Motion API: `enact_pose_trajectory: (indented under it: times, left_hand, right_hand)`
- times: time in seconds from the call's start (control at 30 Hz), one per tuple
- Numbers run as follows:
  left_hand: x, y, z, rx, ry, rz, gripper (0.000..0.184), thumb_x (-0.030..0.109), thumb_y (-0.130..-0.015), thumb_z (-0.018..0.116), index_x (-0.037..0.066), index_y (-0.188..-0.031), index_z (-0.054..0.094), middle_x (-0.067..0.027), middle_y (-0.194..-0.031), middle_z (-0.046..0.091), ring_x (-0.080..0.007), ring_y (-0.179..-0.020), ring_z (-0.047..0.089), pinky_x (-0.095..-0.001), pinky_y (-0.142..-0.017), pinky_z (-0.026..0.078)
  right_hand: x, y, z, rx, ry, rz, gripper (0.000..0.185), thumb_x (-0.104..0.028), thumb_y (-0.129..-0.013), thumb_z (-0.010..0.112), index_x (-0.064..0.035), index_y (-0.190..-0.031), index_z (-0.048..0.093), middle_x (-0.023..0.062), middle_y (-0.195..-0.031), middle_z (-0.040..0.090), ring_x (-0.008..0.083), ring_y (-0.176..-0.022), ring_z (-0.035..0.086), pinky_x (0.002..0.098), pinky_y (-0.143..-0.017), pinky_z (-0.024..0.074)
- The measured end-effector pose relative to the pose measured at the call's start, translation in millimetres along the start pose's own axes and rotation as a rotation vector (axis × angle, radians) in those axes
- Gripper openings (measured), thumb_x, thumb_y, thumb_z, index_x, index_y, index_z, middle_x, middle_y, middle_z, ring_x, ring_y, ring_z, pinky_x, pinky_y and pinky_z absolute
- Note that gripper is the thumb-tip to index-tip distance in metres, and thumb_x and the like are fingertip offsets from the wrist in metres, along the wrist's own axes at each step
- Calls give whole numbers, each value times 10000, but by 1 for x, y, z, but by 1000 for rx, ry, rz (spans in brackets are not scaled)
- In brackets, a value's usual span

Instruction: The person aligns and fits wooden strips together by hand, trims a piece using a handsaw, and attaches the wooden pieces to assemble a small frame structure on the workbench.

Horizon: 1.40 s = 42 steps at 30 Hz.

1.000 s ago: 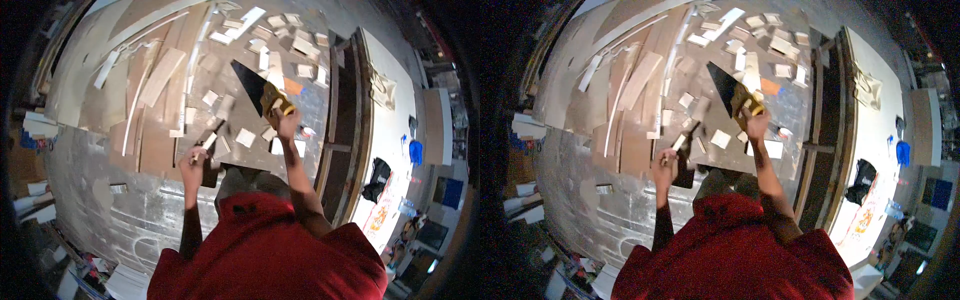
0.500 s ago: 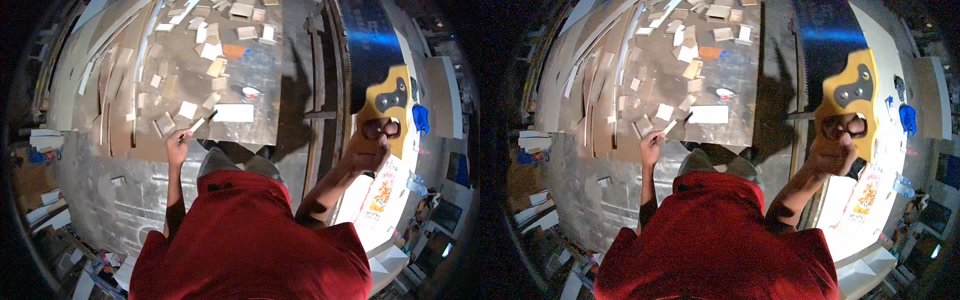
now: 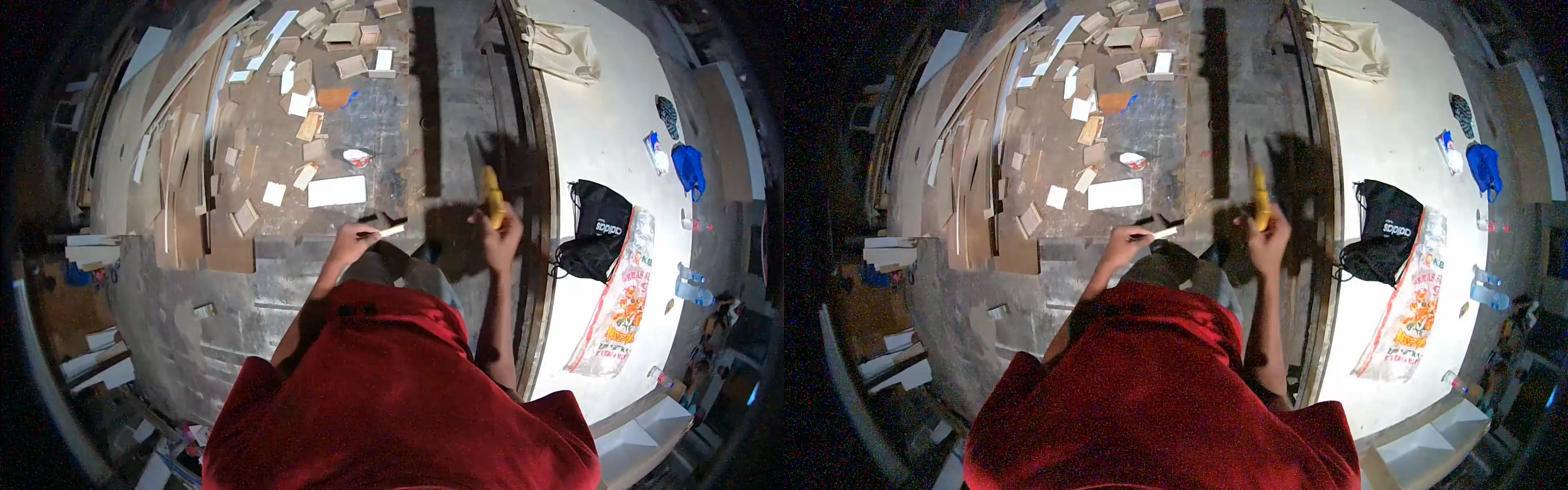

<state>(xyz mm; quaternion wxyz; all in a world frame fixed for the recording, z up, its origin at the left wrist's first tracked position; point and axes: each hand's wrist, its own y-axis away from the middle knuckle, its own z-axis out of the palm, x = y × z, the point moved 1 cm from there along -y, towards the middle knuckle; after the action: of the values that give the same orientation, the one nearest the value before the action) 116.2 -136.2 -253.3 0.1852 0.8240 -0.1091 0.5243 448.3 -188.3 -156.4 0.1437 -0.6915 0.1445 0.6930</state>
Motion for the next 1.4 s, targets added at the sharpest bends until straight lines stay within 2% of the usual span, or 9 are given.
enact_pose_trajectory:
  times: [0.13,0.4,0.63,0.73,0.93,1.07,1.13,1.23,1.4]
  left_hand:
    - [-3,-34,28,-65,-88,48,171,154,-810,754,48,-944,759,-144,-780,715,-224,-703,692,-338,-658,524]
    - [-14,-74,55,-75,-263,133,123,209,-766,720,118,-838,762,-86,-726,687,-275,-670,668,-384,-629,513]
    - [-39,-83,53,80,-354,293,7,144,-682,723,150,-679,722,-64,-694,613,-311,-803,565,-414,-759,441]
    - [-37,-84,52,182,-309,307,52,161,-654,753,150,-655,702,-71,-695,603,-302,-819,570,-430,-746,451]
    - [-37,-89,54,133,-349,220,79,171,-639,770,142,-658,699,-73,-719,610,-310,-847,569,-431,-740,463]
    - [-31,-92,48,96,-278,252,105,168,-631,767,106,-664,689,-95,-729,647,-292,-689,605,-416,-739,465]
    - [-26,-93,44,126,-223,320,117,149,-705,761,56,-749,705,-120,-759,671,-280,-650,632,-400,-726,482]
    - [-33,-93,32,202,65,16,134,116,-870,696,9,-948,715,-145,-801,683,-259,-766,678,-343,-674,517]
    - [-28,-86,20,184,-15,35,125,101,-856,697,22,-948,725,-142,-866,709,-257,-804,691,-356,-694,534]
  right_hand:
    - [56,7,41,113,-103,230,94,-52,-908,665,5,-954,604,58,-810,664,101,-674,634,233,-474,480]
    - [170,12,75,109,142,462,318,-167,-780,843,21,-896,614,23,-668,604,89,-486,529,259,-472,432]
    - [199,9,82,52,66,527,280,-55,-767,834,9,-918,606,14,-837,631,104,-788,605,275,-690,510]
    - [205,8,90,113,14,333,274,-50,-771,829,-3,-894,589,-1,-809,609,115,-786,618,286,-706,522]
    - [219,7,83,129,-21,438,303,-69,-749,849,2,-870,581,11,-829,628,112,-745,617,281,-703,520]
    - [229,4,80,128,162,480,328,-91,-736,865,17,-898,602,25,-861,652,115,-775,620,284,-719,516]
    - [232,4,80,136,97,424,342,-110,-728,875,28,-923,630,24,-861,662,117,-799,611,284,-739,508]
    - [229,1,82,110,74,408,356,-100,-719,879,37,-952,646,29,-893,674,123,-818,600,286,-762,503]
    - [215,3,85,99,58,431,341,-70,-724,867,43,-943,632,37,-899,667,124,-811,589,293,-758,501]
